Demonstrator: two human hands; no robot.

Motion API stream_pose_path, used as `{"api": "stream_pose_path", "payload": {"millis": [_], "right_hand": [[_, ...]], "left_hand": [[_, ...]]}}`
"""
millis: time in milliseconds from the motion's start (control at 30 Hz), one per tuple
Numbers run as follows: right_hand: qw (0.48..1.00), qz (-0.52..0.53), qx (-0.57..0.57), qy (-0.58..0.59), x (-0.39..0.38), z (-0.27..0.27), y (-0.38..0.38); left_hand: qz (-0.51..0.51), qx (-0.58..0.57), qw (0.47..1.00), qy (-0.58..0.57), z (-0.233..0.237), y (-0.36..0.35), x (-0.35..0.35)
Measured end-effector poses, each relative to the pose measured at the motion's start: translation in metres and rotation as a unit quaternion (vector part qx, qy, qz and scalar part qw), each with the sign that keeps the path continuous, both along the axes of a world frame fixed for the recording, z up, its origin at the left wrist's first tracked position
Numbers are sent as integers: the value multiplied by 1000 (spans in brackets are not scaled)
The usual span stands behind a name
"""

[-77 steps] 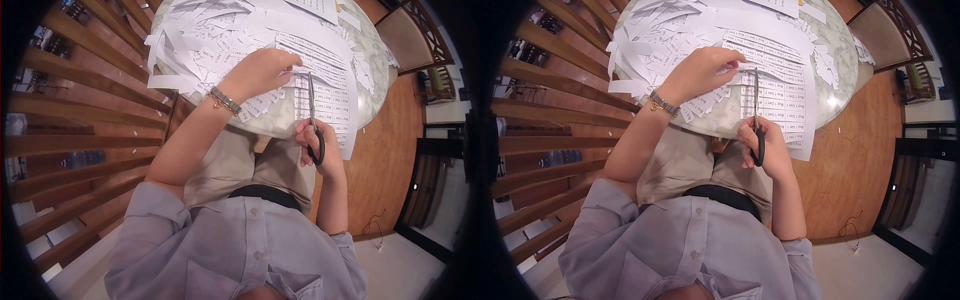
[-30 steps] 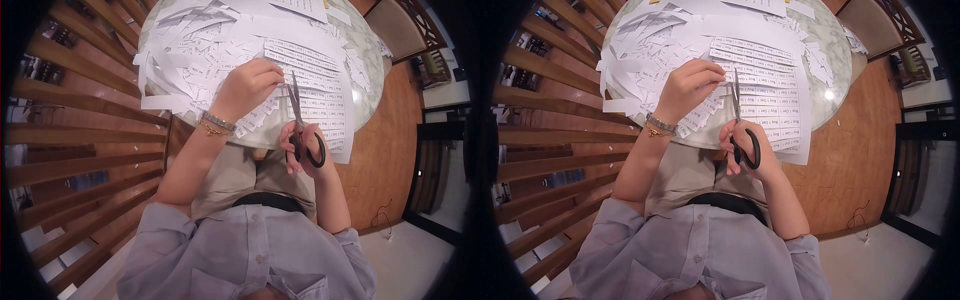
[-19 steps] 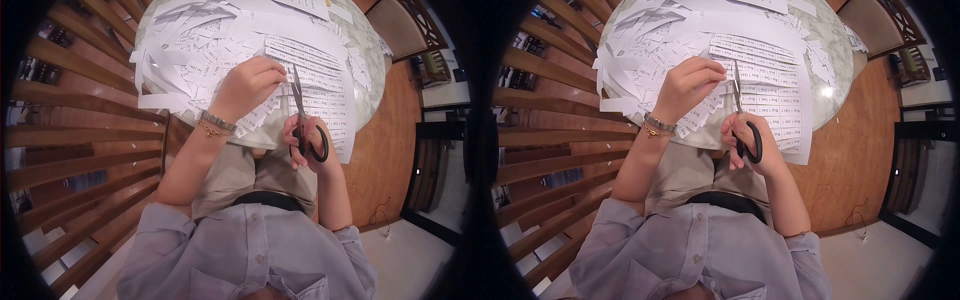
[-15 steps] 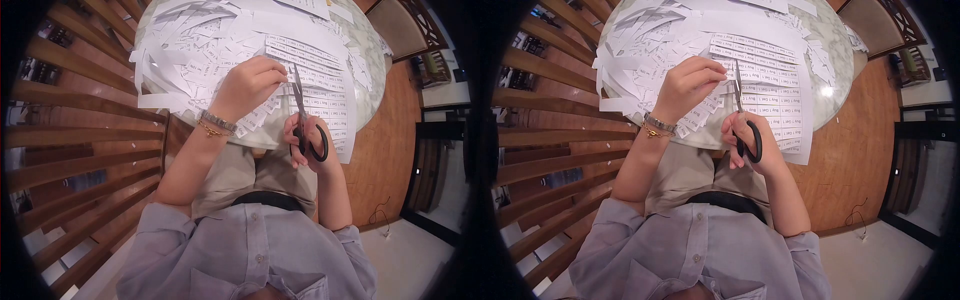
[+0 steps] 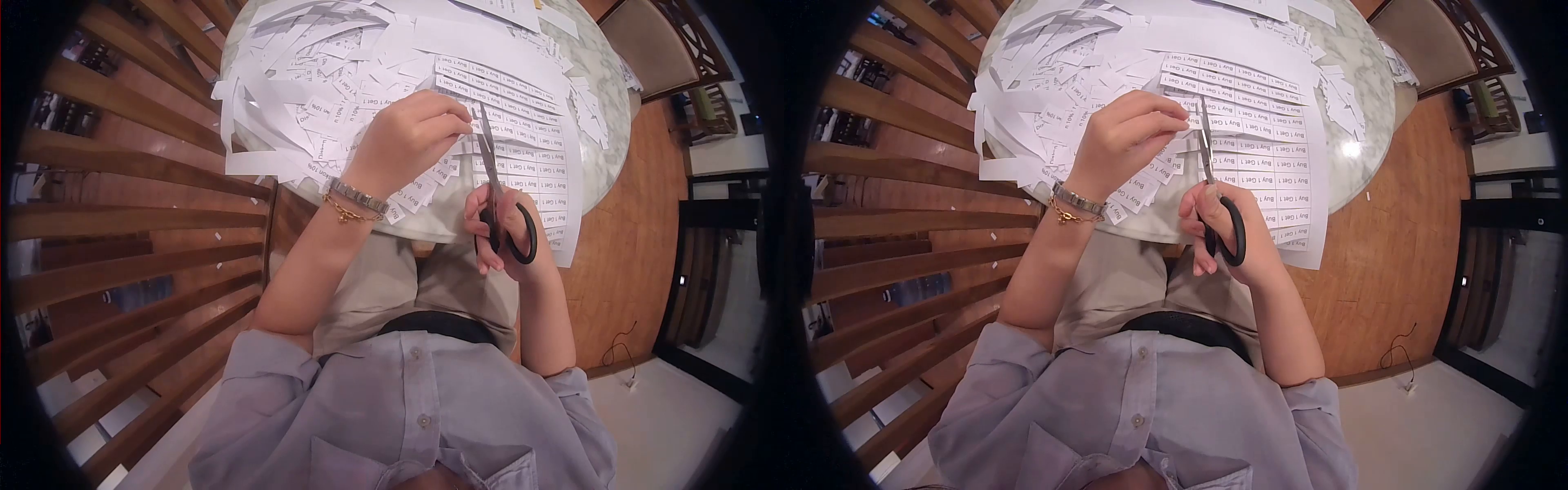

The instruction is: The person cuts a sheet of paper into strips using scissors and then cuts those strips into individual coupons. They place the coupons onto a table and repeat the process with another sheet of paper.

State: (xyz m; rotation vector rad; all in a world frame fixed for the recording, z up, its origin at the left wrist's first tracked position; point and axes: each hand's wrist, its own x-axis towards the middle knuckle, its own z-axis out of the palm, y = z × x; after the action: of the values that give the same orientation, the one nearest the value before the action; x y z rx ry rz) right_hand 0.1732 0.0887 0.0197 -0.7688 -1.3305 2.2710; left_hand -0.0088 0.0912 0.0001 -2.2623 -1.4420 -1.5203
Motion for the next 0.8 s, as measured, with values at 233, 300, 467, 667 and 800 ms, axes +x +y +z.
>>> {"api": "stream_pose_path", "payload": {"millis": [233, 300, 467, 667, 800], "right_hand": [[1000, -6, -5, -23, -1, 3, 0], [999, -7, 0, -40, -1, 5, 0], [999, -5, 12, -47, 0, 5, 0], [1000, 5, 28, -11, 8, 4, 2], [999, -7, 33, -28, 7, 4, 2]], "left_hand": [[-3, -6, 1000, -8, -1, 0, 0], [-2, -9, 1000, -9, -1, 0, 0], [12, -22, 1000, 15, 5, -4, -6], [135, -193, 971, 43, 19, -17, -28], [88, -144, 984, 56, 24, -8, -18]]}}
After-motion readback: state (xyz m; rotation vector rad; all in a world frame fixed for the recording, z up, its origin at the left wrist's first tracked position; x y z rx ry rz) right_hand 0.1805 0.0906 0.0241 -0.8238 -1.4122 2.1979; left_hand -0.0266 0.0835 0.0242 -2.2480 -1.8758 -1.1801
